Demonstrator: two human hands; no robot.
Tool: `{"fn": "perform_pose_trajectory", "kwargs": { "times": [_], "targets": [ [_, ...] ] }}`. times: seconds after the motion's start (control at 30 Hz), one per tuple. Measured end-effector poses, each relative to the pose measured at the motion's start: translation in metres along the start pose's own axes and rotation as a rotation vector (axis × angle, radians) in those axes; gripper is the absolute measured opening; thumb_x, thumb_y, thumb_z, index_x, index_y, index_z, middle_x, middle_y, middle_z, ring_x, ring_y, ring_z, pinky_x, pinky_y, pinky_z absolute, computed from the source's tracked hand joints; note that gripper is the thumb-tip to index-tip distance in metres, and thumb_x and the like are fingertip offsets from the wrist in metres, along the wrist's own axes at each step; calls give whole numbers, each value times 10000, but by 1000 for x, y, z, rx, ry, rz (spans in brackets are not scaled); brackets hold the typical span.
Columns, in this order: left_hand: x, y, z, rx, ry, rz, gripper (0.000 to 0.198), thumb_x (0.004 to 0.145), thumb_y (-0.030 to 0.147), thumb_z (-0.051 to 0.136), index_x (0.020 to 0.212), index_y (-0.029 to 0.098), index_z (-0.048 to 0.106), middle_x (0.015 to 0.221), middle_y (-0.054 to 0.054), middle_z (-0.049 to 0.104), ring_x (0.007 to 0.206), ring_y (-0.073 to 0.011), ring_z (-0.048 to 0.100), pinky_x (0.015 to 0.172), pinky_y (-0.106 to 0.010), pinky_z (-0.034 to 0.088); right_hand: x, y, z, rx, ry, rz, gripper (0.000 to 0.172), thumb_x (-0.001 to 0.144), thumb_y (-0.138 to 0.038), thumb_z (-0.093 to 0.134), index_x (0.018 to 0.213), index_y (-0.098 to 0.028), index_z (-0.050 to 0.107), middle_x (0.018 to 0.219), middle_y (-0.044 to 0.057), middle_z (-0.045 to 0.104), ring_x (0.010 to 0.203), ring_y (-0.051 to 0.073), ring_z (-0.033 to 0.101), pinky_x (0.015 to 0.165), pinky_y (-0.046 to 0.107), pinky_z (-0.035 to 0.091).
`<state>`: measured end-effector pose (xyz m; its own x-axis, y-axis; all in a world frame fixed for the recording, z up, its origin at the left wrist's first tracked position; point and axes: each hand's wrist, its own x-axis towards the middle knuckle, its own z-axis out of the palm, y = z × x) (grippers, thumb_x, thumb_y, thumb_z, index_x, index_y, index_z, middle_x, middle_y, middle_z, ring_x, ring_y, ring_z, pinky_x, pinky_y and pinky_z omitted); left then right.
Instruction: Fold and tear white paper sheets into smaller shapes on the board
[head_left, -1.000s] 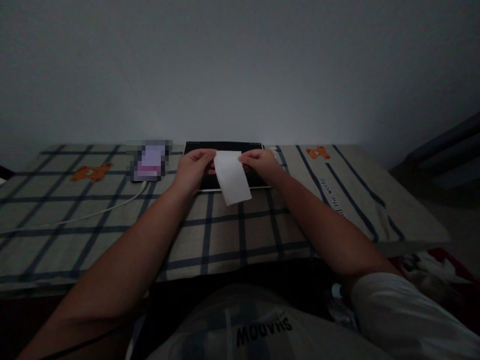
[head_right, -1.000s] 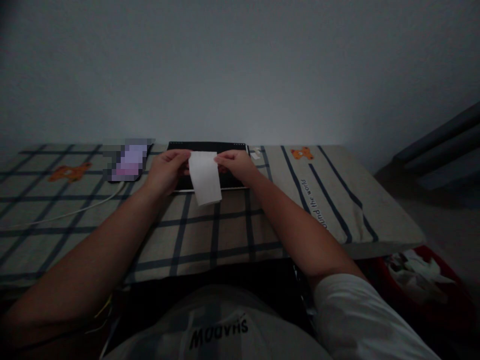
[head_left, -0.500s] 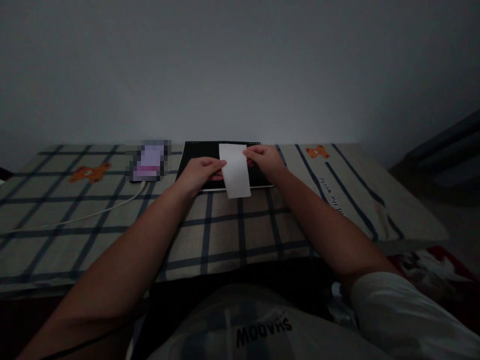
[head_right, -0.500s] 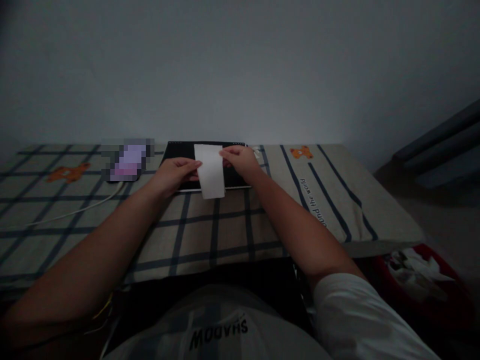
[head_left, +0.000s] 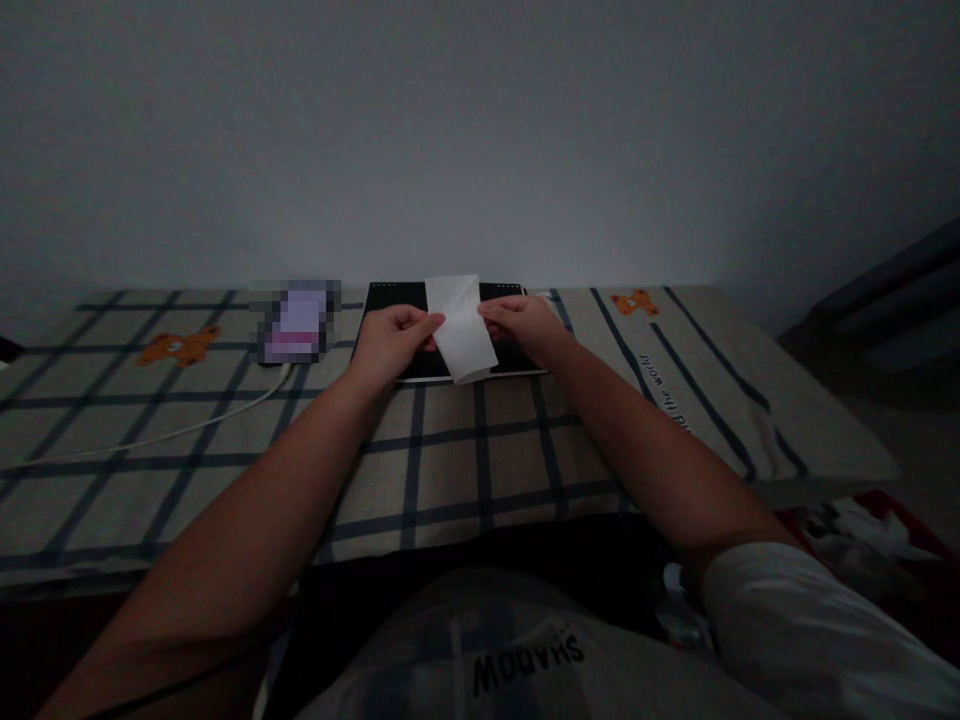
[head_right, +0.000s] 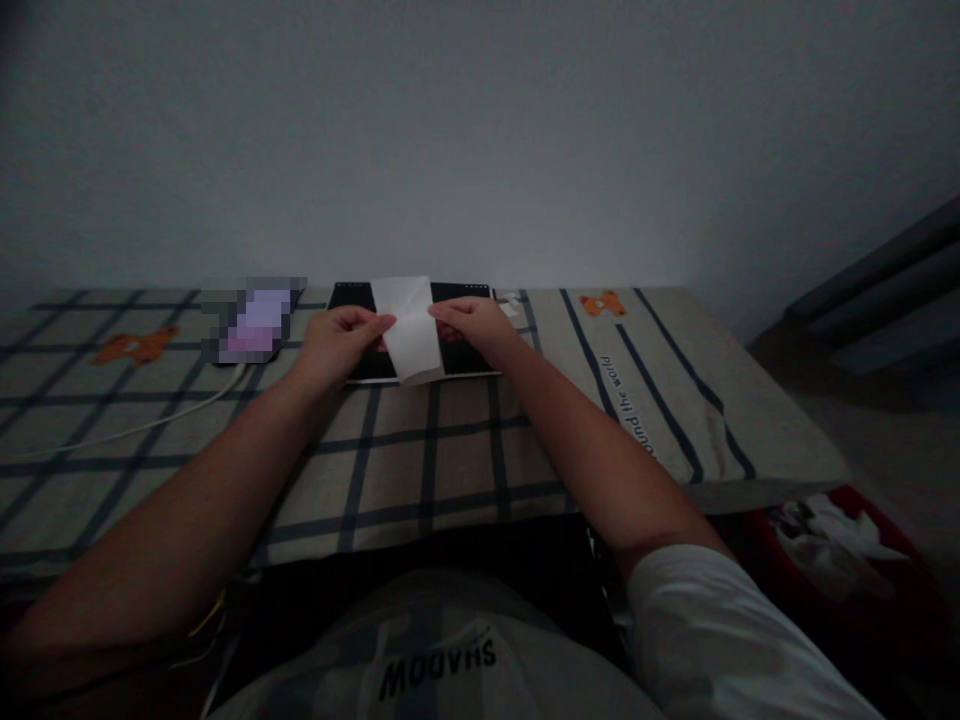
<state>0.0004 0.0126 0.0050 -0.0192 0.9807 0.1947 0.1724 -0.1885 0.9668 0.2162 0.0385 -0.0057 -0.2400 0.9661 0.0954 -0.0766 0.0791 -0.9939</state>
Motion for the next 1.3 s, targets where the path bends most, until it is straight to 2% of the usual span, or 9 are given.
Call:
{"fn": "perform_pose_trajectory", "kwargs": {
  "times": [0.1,0.2,0.4,0.53,0.67,0.83,1.07,1.2,1.3],
  "targets": [
    [1,0,-1,27,34,30,243,765,358,797,695,152,689,629,-9,690,554,-105,616,566,-199,488,-2,1,-1,-50,-40,23,238,716,-387,827,793,-171,764,729,19,728,650,112,620,649,254,514],
    [2,-1,0,-31,44,10,240,767,361,804,722,148,703,651,-9,696,567,-104,625,583,-200,515,-3,1,0,-107,-3,4,215,735,-374,806,786,-172,755,721,20,722,646,117,608,657,266,513],
    [4,-4,3,-250,-90,-192,237,778,347,812,853,130,751,751,-42,739,657,-112,685,640,-210,581,-5,-6,4,-160,122,-47,148,778,-310,754,740,-172,717,665,0,680,613,117,571,643,275,492],
    [3,-2,2,-291,-144,-293,198,766,292,829,781,120,732,741,-50,732,666,-107,684,675,-213,591,-7,-10,6,-162,159,-44,122,786,-272,741,730,-170,704,666,-1,669,625,121,576,659,283,494],
    [2,-1,2,-315,-129,-285,234,717,292,872,729,127,705,748,-43,729,682,-109,679,740,-244,602,-6,-10,5,-160,141,-57,135,794,-293,749,743,-174,711,680,5,673,635,125,584,672,291,502],
    [1,-1,3,-246,-55,-223,256,675,276,886,662,144,668,641,-5,678,590,-98,635,657,-229,573,-6,-8,6,-178,144,-50,146,801,-310,758,736,-185,721,680,10,683,642,128,599,671,289,512],
    [3,-1,-1,-88,21,-85,226,705,334,832,716,150,700,664,-10,706,607,-117,649,654,-244,566,-3,-2,1,-60,34,6,201,769,-379,800,798,-185,752,708,12,717,647,120,621,641,259,518],
    [4,0,-2,-74,51,-73,228,698,336,843,741,148,720,688,-16,718,633,-125,659,669,-247,577,-3,0,-2,-20,-49,55,168,754,-341,821,772,-190,748,713,21,726,649,121,626,662,270,535],
    [5,0,0,-121,35,-120,245,719,344,844,792,139,732,741,-26,733,668,-122,675,704,-251,590,-2,1,-2,-22,-28,62,125,760,-298,809,773,-190,748,713,17,729,645,116,622,662,262,530]
  ]
}}
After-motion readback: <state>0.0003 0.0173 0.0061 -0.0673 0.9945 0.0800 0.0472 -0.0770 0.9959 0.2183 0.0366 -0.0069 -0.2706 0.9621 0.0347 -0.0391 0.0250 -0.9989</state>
